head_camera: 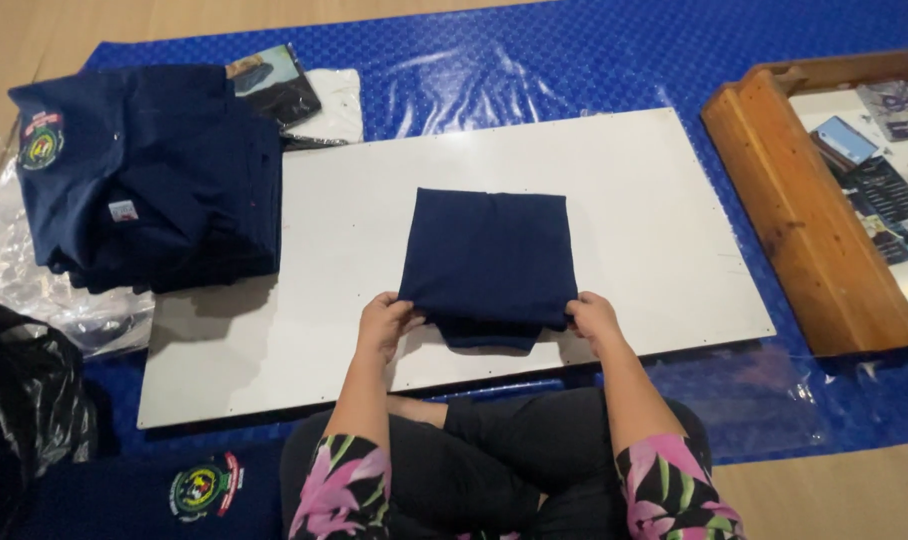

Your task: The person folds dark blue shirts on a white board by hand, placing each folded shirt into a stack or a plastic bag.

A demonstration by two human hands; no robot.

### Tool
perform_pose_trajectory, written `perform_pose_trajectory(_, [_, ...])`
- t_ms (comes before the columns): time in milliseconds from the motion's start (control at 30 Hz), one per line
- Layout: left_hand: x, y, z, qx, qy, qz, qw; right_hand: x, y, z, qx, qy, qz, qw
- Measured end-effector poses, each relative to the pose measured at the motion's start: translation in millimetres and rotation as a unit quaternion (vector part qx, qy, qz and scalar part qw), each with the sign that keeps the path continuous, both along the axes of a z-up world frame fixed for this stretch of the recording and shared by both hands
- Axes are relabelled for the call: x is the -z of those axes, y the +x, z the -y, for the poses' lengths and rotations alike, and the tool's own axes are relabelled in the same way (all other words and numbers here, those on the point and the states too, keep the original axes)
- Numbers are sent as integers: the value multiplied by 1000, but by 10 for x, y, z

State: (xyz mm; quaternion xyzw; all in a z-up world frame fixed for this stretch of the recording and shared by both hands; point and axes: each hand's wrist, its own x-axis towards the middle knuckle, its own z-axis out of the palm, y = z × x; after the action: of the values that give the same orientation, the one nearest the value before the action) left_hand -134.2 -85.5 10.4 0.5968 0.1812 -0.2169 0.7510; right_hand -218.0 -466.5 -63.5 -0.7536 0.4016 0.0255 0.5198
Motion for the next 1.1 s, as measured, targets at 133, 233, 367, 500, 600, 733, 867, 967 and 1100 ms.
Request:
perform_pose_trajectory(133, [52,-43,-70,42,113,-72,990,155,-2,86,-6,29,2,1000])
perform_pose_trajectory(233, [-211,-54,-16,-6,98,-76,992,-346,-58,-142,52,99,25,993])
perform_pose_trajectory(367, [147,86,-24,0,194,-52,980,-583,-95,-286,0,34,-40,999])
perform_pose_trajectory(500, [451,221,-71,6,185,-76,980,-633,-56,-323,-16,60,-11,998])
perform_pose_trajectory(600, [208,225,6,-7,36,-37,999,-428,-31,-100,7,152,58,987])
perform_pose_trajectory(733, [811,272,-187,1,-87,-40,995,-703,-141,-84,18,233,104,967])
perform_pose_trajectory(867, [856,225,-208,104,146,-57,982,-317,-135,57,-31,95,-16,995])
perform_pose_trajectory(967, [758,231,-182,115,204,-51,971,-359,-127,0,-20,90,-25,995])
perform_pose_trajectory(1100, [1070,371,-223,153,339,30,928,-295,-130,10,-5,98,-31,995])
